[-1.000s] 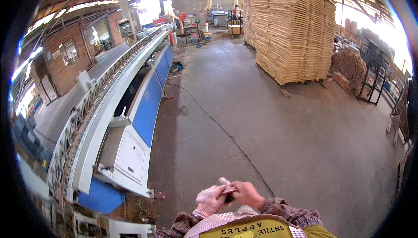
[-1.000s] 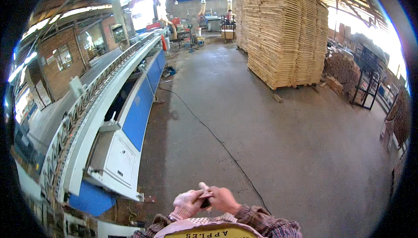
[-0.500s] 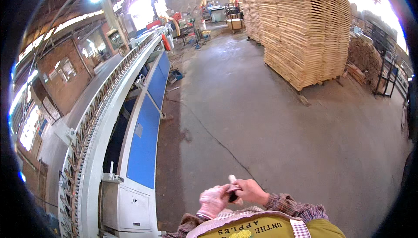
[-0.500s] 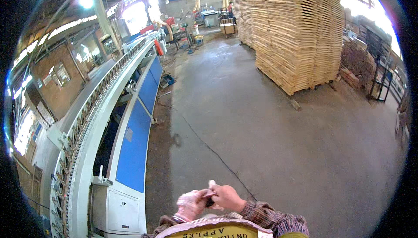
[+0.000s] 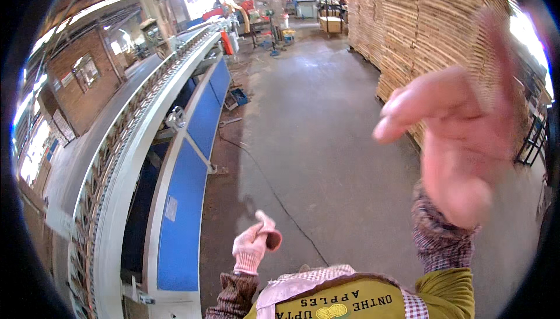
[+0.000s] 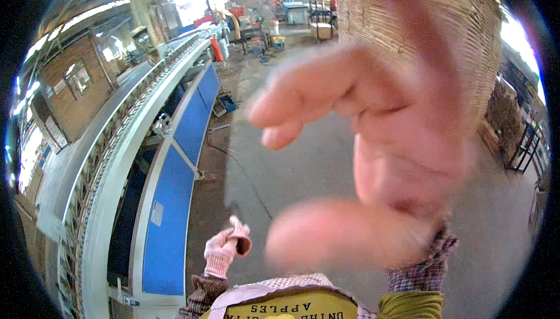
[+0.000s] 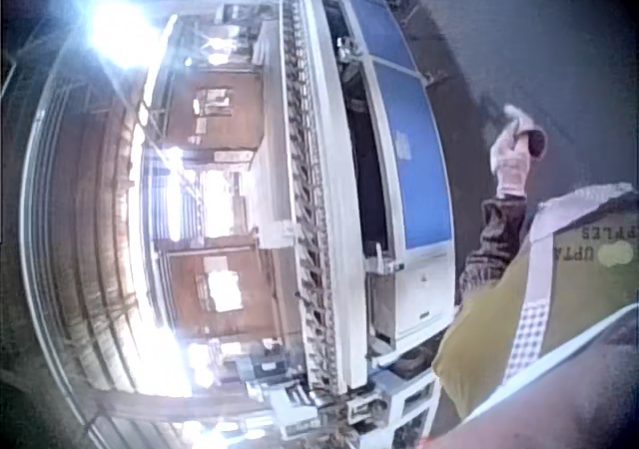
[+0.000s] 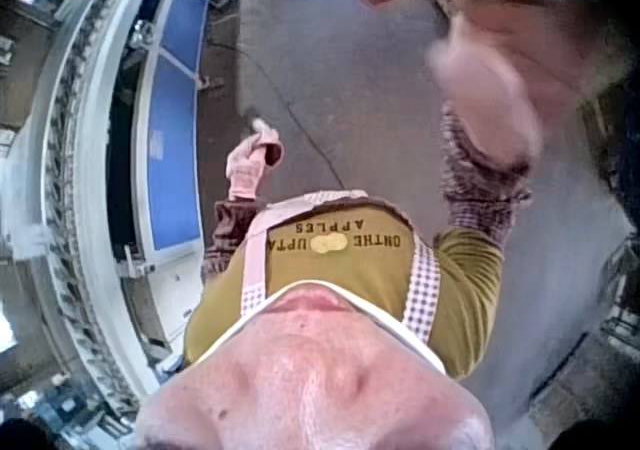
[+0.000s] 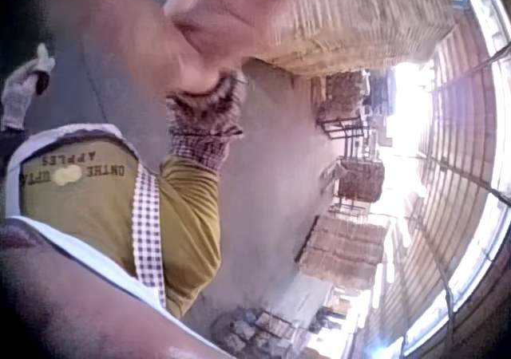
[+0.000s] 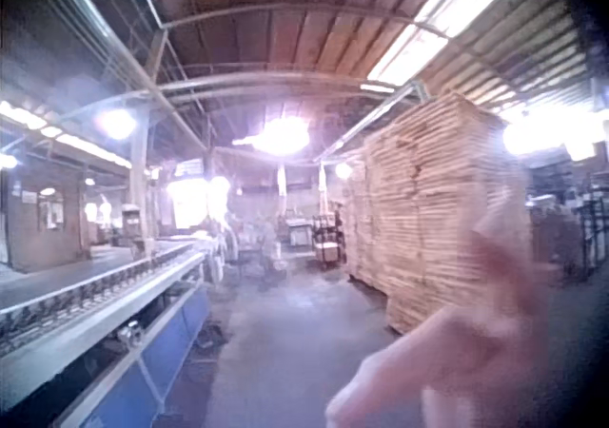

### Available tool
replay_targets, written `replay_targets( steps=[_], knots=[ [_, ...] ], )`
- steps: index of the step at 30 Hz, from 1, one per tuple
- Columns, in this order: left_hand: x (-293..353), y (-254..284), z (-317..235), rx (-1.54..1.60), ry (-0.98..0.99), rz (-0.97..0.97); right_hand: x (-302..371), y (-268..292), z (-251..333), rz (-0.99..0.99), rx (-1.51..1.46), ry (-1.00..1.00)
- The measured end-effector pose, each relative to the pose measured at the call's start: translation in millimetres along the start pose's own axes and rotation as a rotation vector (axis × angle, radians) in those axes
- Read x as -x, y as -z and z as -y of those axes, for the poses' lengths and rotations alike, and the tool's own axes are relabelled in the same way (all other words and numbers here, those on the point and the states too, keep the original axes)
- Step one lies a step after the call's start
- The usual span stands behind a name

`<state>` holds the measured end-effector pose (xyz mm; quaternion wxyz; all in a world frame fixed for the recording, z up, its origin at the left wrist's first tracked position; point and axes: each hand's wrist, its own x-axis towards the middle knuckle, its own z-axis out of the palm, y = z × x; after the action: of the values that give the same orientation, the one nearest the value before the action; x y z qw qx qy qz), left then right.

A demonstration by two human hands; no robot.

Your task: The person picks up stacks of light-colored wooden planks from a metal table and places them onto a conveyor belt. The person repeats this process, moving multiple stacks of wood from the table to the conveyor belt throughout the video.

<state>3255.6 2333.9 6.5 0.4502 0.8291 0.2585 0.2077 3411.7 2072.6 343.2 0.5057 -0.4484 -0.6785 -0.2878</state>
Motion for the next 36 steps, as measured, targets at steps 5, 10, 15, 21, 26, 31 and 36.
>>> replay_targets(
  steps=[5, 10, 15, 21, 26, 31, 36],
  knots=[
    [-148.2, -59.2, -67.1, 0.379, -0.091, 0.236, -23.9, 34.2, -109.8, 0.038, 0.055, 0.116],
    [-288.1, -119.7, -80.0, 0.129, -0.204, 0.303, -11.3, 86.3, -252.7, 0.078, 0.103, 0.138],
    [-417.3, -163.4, -69.6, 0.657, 0.195, 0.341, -16.1, 143.2, -400.8, 0.079, 0.116, 0.156],
    [-517.5, -196.3, -81.5, 0.047, 0.267, -0.079, -13.5, 172.0, -585.8, 0.069, -0.002, 0.134],
    [-655.7, -262.9, -32.1, 0.204, 0.317, -0.118, 6.2, 174.6, -746.5, 0.06, -0.088, 0.084],
    [-872.9, -371.9, -22.2, 0.719, 0.27, 0.178, 70.7, 188.4, -940.0, -0.065, -0.103, -0.44],
    [-1020.6, -474.7, -148.7, 0.7, 0.068, 0.54, 253.1, 227.8, -1068.1, -0.345, 0.098, -1.417]
  ],
)
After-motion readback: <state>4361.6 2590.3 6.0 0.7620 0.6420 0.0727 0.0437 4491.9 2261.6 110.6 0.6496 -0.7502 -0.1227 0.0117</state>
